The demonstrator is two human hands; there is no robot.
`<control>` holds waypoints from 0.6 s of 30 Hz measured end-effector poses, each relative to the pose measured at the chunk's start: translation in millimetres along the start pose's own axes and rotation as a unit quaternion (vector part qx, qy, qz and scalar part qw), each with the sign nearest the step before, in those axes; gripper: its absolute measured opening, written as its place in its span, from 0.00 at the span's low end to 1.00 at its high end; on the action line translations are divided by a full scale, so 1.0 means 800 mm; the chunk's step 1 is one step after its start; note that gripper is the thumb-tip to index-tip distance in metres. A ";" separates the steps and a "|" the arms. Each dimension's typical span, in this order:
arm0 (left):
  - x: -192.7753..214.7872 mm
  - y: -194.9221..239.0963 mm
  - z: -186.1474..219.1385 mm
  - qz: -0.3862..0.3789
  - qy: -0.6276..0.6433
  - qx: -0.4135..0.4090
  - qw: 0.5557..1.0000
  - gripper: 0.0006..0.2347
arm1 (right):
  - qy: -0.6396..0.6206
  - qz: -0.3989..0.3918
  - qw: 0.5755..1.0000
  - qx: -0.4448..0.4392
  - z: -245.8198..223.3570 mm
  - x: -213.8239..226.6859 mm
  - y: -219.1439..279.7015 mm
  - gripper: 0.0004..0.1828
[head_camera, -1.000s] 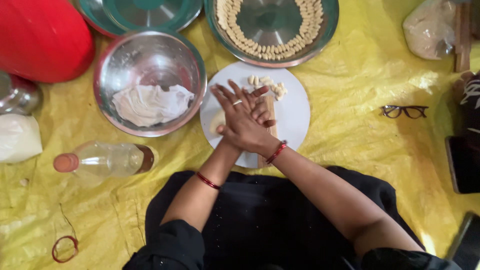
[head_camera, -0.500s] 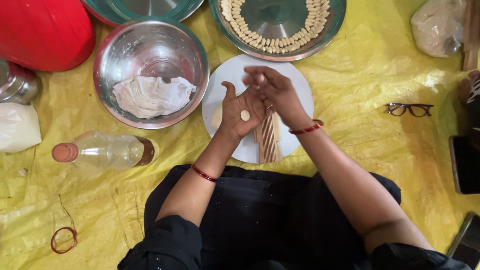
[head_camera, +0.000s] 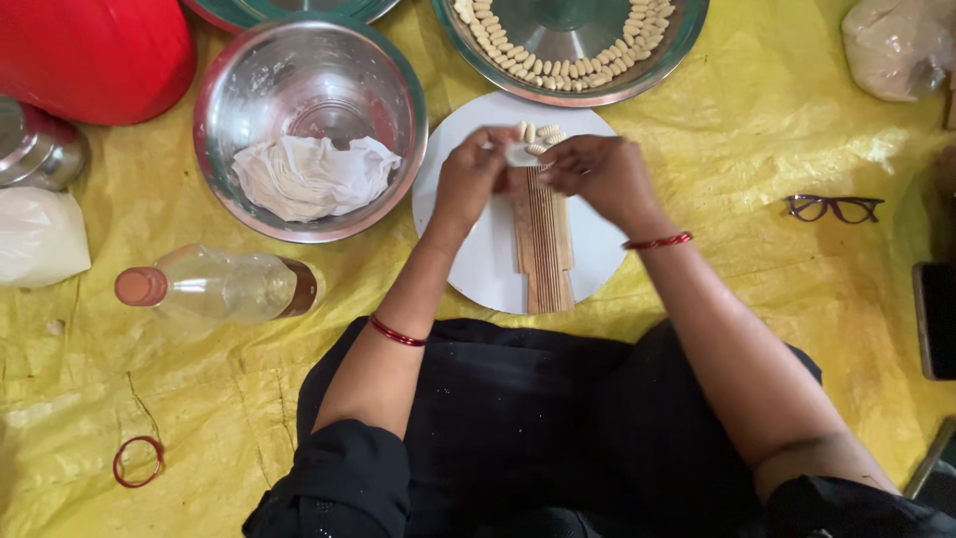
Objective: The person sits on a yellow tarp and shapes dough into small ridged pieces using a wooden grooved board. They roll a piece of dough on the board, cut it into segments, and place the pieces into a metal tray. The process is repeated with multiple pieces of dough.
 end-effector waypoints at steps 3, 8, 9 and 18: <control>-0.004 0.015 0.004 0.038 -0.356 -0.166 0.919 0.21 | 0.104 0.009 0.994 -0.025 0.031 0.018 -0.003 0.11; -0.026 0.036 -0.007 -0.071 -0.462 -0.144 0.872 0.35 | 0.263 -0.023 0.961 0.087 0.041 -0.008 0.003 0.07; -0.026 0.038 -0.011 -0.094 -0.428 -0.085 0.895 0.34 | 0.291 -0.028 0.951 0.102 0.040 -0.016 0.006 0.06; -0.024 0.042 0.018 -0.131 -0.370 0.045 0.918 0.41 | 0.400 -0.042 0.911 0.089 0.022 -0.020 0.013 0.10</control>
Point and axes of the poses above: each hand's wrist, its own y-axis away from the middle knuckle, its own x-axis out of the back of the hand, z = x × y, the point moved 3 cm from there along -y, towards the middle knuckle, and after that the axes turned 11 degrees about z, right-handed, at the moved point
